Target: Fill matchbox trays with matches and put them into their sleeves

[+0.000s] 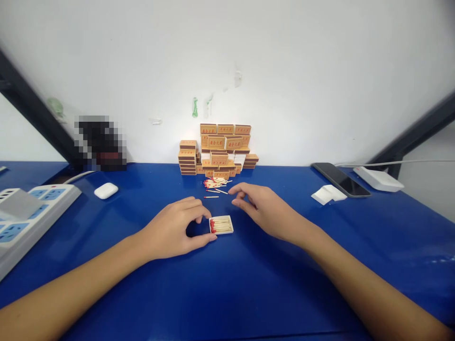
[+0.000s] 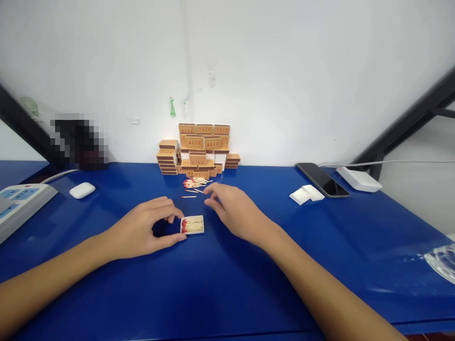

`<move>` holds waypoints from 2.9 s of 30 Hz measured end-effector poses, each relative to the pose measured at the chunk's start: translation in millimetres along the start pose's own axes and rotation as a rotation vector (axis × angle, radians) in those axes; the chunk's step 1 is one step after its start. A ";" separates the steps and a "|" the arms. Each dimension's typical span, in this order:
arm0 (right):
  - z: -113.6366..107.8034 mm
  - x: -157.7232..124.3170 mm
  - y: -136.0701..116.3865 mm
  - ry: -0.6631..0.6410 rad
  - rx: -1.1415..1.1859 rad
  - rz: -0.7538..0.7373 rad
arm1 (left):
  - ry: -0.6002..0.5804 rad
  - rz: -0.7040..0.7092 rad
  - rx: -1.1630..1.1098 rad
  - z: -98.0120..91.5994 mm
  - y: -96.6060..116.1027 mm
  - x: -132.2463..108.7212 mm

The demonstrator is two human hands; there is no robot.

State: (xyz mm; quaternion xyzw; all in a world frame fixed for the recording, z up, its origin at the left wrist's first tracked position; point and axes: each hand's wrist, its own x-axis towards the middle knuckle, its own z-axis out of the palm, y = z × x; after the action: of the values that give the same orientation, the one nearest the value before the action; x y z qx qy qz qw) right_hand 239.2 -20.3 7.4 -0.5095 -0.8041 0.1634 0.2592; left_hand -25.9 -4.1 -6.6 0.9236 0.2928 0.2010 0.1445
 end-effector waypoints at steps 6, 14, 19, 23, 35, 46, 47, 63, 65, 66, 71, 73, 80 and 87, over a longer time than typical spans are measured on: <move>2.6 -0.6 -8.9 -0.008 0.082 -0.045 | -0.012 -0.014 0.000 -0.7 -0.3 0.2; 5.8 0.7 -22.3 0.059 0.493 0.145 | 0.039 -0.045 0.013 0.1 -1.5 -0.5; 20.6 -1.0 -21.0 0.063 0.393 0.130 | 0.069 -0.071 0.037 0.0 -3.6 0.2; 28.6 -3.2 -15.6 0.043 0.330 0.121 | 0.043 -0.072 0.037 -0.2 -4.2 0.8; 18.5 55.3 5.8 -0.035 -0.074 -0.105 | 0.039 -0.026 0.040 -0.5 -5.8 -0.7; 19.5 62.1 3.2 -0.154 -0.152 -0.015 | 0.037 -0.004 0.061 0.0 -8.7 -0.5; 17.5 59.1 2.9 -0.146 -0.162 -0.026 | 0.038 -0.001 0.064 0.3 -9.0 -0.6; 21.5 45.9 -1.0 -0.201 -0.156 -0.006 | 0.018 -0.018 0.077 -0.8 -7.2 -0.4; 15.4 40.2 -3.6 -0.207 -0.147 -0.003 | 0.016 -0.025 0.077 -0.9 -6.9 -0.2; 11.5 37.0 -4.7 -0.202 -0.138 -0.004 | 0.014 -0.029 0.077 -0.9 -6.7 -0.2; -4.7 19.9 -14.6 -0.212 -0.003 -0.050 | 0.008 -0.048 0.074 -1.0 -5.5 0.1; -4.8 15.3 -21.1 -0.253 0.031 -0.055 | 0.007 -0.044 0.073 -1.2 -5.2 0.3; 8.8 22.2 -16.4 -0.123 0.065 -0.068 | 0.012 -0.040 0.077 -1.7 -5.6 -0.5; 25.1 31.4 7.3 -0.068 -0.142 -0.020 | 0.006 -0.035 0.082 -0.9 -5.1 -1.5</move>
State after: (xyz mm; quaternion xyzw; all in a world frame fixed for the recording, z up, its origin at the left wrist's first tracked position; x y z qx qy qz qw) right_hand 219.0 11.3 -9.0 -0.5124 -0.8272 0.1208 0.1965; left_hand -29.9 -0.9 -8.1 0.9229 0.3175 0.1887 0.1091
